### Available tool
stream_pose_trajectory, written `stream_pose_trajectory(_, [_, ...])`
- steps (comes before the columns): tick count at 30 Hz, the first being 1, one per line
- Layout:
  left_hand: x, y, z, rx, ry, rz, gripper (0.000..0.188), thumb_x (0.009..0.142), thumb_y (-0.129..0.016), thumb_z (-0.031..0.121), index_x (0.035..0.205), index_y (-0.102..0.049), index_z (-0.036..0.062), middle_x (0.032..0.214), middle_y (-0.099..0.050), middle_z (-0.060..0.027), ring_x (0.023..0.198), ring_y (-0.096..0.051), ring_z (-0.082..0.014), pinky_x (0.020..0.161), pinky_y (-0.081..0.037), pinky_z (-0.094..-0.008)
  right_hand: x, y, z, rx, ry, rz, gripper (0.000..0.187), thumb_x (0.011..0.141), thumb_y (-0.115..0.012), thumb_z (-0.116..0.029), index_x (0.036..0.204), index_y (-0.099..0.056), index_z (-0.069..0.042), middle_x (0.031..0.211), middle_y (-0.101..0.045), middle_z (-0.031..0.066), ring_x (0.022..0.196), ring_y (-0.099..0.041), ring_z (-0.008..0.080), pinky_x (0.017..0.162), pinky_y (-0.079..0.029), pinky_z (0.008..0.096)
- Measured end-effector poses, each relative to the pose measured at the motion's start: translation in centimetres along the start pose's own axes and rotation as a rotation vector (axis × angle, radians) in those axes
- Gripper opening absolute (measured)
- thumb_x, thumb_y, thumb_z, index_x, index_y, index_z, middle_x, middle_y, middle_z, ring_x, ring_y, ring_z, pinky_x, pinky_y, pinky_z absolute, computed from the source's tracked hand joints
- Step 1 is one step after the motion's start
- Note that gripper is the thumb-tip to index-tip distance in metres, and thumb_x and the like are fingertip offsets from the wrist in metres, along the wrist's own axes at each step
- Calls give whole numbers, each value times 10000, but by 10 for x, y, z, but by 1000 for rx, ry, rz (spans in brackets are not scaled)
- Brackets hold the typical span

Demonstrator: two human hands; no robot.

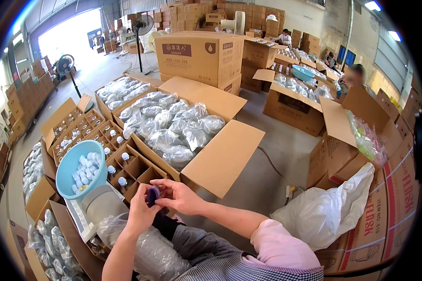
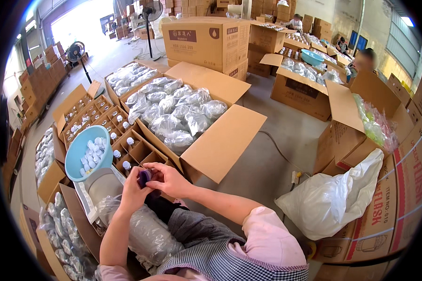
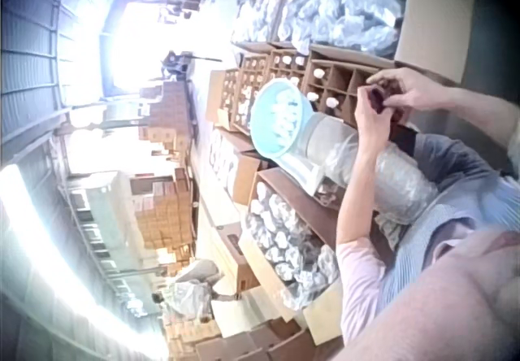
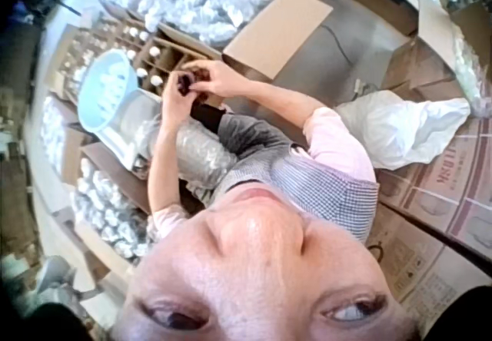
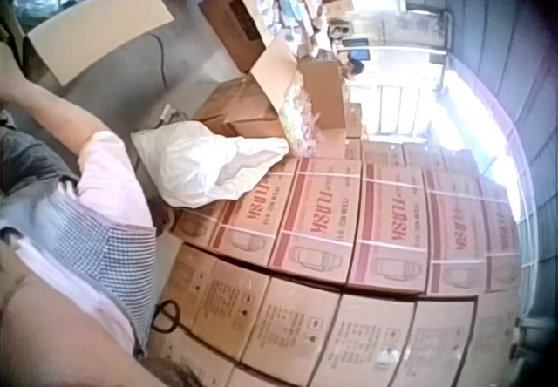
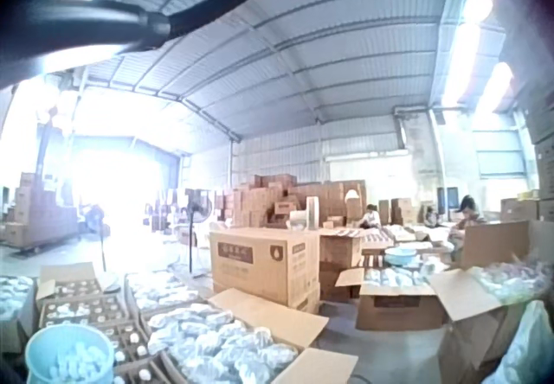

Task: The person assembles cylindrical containers by inserting inner components and lids, then wraps each unit in plastic and places it into a cardboard box. The person also applies labels to the wrapped containers and handles small white caps from a blue bowl.

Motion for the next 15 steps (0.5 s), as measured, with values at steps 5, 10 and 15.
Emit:
stream_pose_trajectory(5, [3, -23, -42, -153, 180, -108, 197, 817, -725, -1, 927, -563, -18, 764, -583, -33, 709, -504, -102, 668, -459, -268, 2, 17, -3, -403, 14, 44, 307, 890, -619, -15, 1194, -591, 10, 955, -651, 111, 874, -627, 158, 786, -516, 310])
stream_pose_trajectory(10, [0, -17, -39, -178, 397, -97, 33, 873, -672, 12, 867, -655, -16, 849, -659, -15, 740, -577, -58, 590, -463, -231, -18, 8, -67, -660, 474, 129, 235, 845, -637, 8, 1077, -604, -13, 982, -590, 131, 884, -620, 270, 766, -522, 352])
stream_pose_trajectory(15, [-9, -36, -51, -735, 391, -211, 189, 830, -582, -60, 991, -661, 0, 892, -667, -47, 817, -655, -147, 670, -535, -277, -36, -51, -82, -980, 830, -99, 230, 780, -708, -80, 967, -583, -30, 969, -551, 96, 888, -574, 285, 775, -516, 364])
Point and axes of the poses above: each hand's wrist, its own x-axis towards the middle knuckle, its own y-axis out of the back of the hand, z = x × y, the point moved 10 cm from there along x, towards the middle knuckle
